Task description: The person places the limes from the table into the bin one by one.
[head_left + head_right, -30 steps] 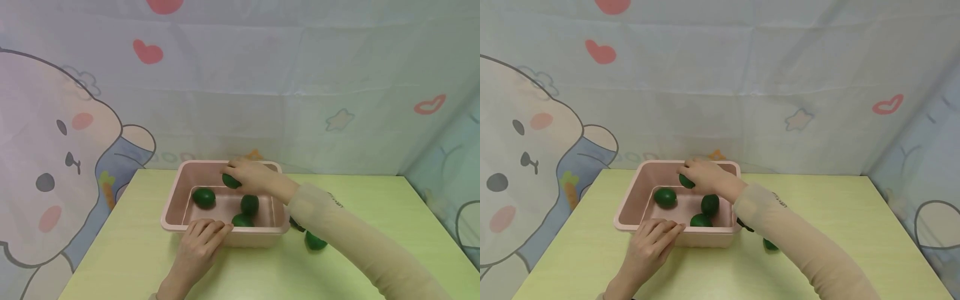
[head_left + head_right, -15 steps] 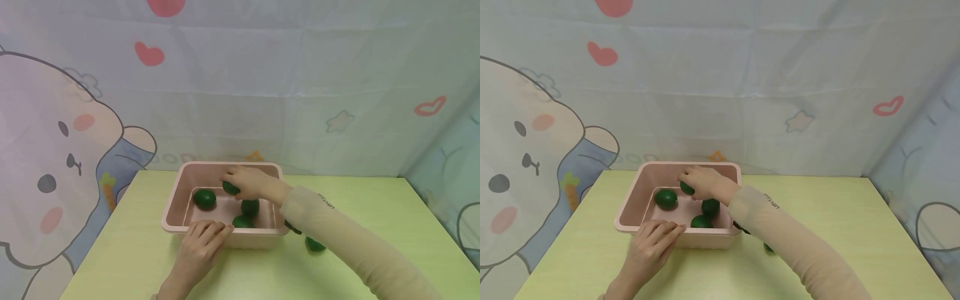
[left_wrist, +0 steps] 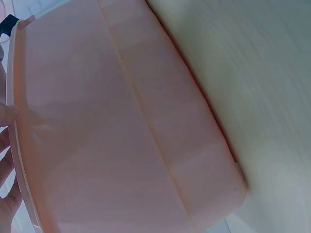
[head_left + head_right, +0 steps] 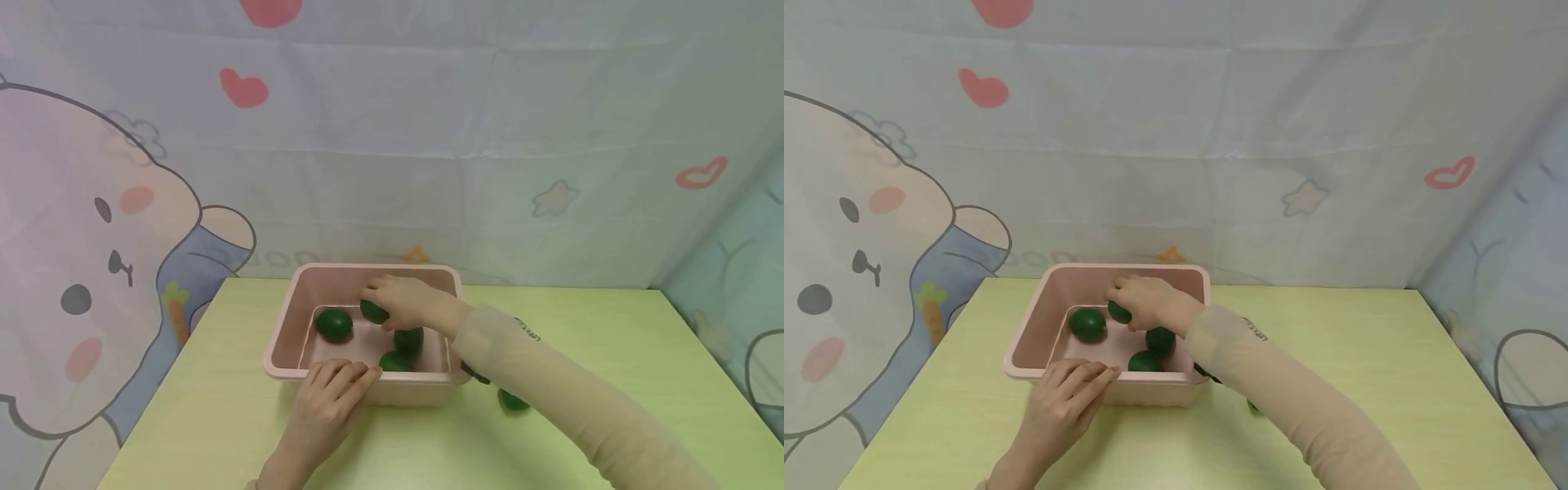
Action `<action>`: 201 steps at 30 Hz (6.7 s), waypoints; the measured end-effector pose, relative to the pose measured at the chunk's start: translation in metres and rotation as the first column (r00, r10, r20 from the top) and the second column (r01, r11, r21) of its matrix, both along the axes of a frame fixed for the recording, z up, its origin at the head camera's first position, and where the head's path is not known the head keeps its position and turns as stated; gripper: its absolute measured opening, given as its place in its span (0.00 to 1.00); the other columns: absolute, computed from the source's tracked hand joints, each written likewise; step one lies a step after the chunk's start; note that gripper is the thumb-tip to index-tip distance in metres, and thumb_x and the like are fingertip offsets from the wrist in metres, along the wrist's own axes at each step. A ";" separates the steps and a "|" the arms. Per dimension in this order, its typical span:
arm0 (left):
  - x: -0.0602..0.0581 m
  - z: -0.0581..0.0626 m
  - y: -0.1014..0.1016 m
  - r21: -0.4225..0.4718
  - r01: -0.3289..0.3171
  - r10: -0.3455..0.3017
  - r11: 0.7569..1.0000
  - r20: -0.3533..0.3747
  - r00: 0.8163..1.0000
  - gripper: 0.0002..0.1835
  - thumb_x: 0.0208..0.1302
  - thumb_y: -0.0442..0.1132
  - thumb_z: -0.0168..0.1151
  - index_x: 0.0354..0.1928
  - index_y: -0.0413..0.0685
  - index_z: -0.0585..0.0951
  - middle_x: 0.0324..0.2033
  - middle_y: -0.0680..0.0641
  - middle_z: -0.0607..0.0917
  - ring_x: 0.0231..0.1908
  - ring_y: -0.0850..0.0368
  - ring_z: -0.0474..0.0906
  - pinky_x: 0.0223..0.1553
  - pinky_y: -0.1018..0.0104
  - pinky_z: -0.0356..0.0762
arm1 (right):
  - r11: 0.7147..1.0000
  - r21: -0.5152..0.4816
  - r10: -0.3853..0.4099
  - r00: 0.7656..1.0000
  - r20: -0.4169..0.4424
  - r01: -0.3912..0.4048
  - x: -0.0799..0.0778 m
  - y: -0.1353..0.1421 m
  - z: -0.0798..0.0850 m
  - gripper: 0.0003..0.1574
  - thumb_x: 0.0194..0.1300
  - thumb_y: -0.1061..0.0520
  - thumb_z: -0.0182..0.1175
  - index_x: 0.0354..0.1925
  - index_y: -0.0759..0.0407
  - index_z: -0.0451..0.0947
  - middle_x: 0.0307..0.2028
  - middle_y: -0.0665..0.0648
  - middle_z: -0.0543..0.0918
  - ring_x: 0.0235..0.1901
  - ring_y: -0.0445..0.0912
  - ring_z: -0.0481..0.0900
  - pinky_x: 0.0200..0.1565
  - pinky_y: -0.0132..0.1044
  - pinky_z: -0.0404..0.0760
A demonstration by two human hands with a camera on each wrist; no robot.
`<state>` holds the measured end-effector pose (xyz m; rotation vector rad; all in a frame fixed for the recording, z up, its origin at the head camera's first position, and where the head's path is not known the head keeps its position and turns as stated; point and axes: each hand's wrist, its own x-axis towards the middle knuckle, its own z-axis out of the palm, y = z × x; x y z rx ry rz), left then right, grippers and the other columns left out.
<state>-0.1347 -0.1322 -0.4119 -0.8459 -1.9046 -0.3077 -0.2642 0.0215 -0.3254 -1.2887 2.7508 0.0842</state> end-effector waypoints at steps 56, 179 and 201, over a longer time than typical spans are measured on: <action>0.002 0.005 0.001 0.001 -0.002 0.002 1.000 -0.007 1.000 0.15 0.68 0.39 0.46 0.37 0.48 0.84 0.30 0.51 0.81 0.32 0.53 0.75 0.38 0.62 0.72 | 0.952 -0.305 -0.021 0.997 -0.070 -0.001 0.017 0.055 0.002 0.23 0.57 0.49 0.61 0.52 0.51 0.74 0.50 0.49 0.78 0.54 0.45 0.74 0.56 0.40 0.73; 0.001 0.007 0.005 0.037 0.020 -0.020 0.999 -0.016 1.000 0.14 0.67 0.39 0.48 0.36 0.47 0.84 0.28 0.50 0.82 0.31 0.53 0.74 0.35 0.64 0.71 | 0.240 -0.692 -0.752 0.582 0.311 0.680 0.136 0.165 -0.142 0.39 0.54 0.48 0.64 0.62 0.57 0.63 0.59 0.64 0.68 0.57 0.59 0.65 0.53 0.61 0.69; 0.001 0.008 0.006 0.048 0.043 -0.040 0.998 -0.044 0.998 0.14 0.66 0.37 0.48 0.35 0.45 0.84 0.27 0.50 0.82 0.30 0.52 0.74 0.34 0.64 0.71 | 0.216 -0.607 -0.754 0.526 0.394 0.765 0.128 0.167 -0.154 0.43 0.56 0.49 0.62 0.65 0.57 0.56 0.62 0.66 0.63 0.56 0.62 0.65 0.49 0.61 0.73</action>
